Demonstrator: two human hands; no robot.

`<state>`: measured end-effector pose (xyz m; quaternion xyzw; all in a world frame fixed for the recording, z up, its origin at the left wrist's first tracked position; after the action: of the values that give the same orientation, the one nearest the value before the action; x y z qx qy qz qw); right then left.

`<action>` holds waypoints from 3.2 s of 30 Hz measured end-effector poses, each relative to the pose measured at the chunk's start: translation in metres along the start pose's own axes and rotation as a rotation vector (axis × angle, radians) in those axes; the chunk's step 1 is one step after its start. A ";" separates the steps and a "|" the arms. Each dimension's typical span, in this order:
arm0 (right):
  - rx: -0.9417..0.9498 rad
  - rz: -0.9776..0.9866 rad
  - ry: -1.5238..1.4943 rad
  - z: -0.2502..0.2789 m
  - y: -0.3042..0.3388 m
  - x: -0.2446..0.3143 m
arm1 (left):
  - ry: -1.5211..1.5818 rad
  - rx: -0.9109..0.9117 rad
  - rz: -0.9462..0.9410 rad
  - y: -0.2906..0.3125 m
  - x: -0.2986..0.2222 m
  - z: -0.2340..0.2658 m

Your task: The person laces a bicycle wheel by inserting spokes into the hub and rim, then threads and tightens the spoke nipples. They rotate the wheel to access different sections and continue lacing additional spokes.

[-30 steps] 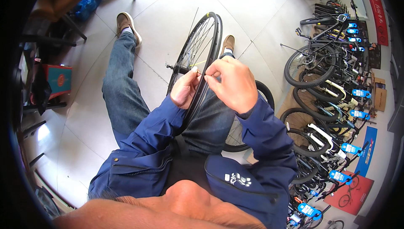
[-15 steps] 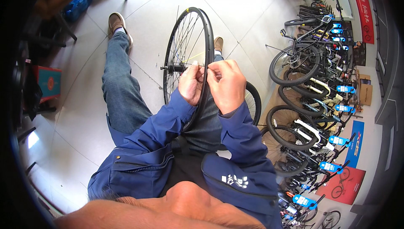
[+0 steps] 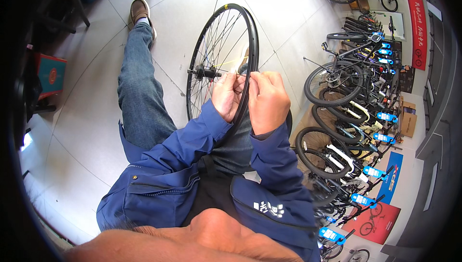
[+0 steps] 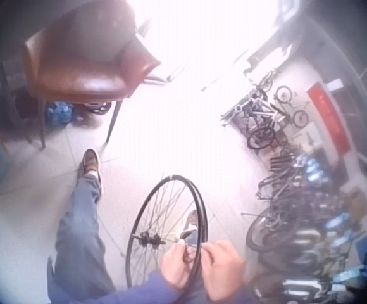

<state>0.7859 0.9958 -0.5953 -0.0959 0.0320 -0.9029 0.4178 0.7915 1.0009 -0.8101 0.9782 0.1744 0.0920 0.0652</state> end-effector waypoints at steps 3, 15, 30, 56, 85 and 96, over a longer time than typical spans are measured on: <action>-0.008 0.022 0.025 -0.001 0.001 0.004 | 0.022 -0.021 -0.007 0.001 -0.001 -0.001; 0.150 0.174 0.173 0.002 -0.019 0.011 | 0.014 0.005 0.002 0.003 -0.007 -0.007; 0.073 0.209 0.111 0.001 -0.012 0.007 | 0.022 -0.022 0.001 0.006 -0.007 -0.004; 0.131 0.003 -0.633 -0.017 0.018 -0.033 | -0.171 -0.008 0.096 0.024 -0.035 -0.009; 0.059 -0.221 -0.765 -0.056 0.000 -0.078 | -1.032 -0.439 0.045 0.051 -0.115 0.166; 0.013 -0.171 -0.855 -0.058 0.006 -0.070 | -0.859 -0.386 0.329 0.012 -0.087 0.213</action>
<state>0.8229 1.0439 -0.6631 -0.4608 -0.1573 -0.8136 0.3177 0.7581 0.9385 -1.0297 0.9123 -0.0451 -0.2797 0.2956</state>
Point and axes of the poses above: each hand's wrist, its own y-axis away from the middle knuckle, its own z-axis out of the back of the hand, x = y × z, the point moved 8 cm from there along -y, towards the middle knuckle, and after that the axes turned 10 degrees about x, right-handed, at the moved point
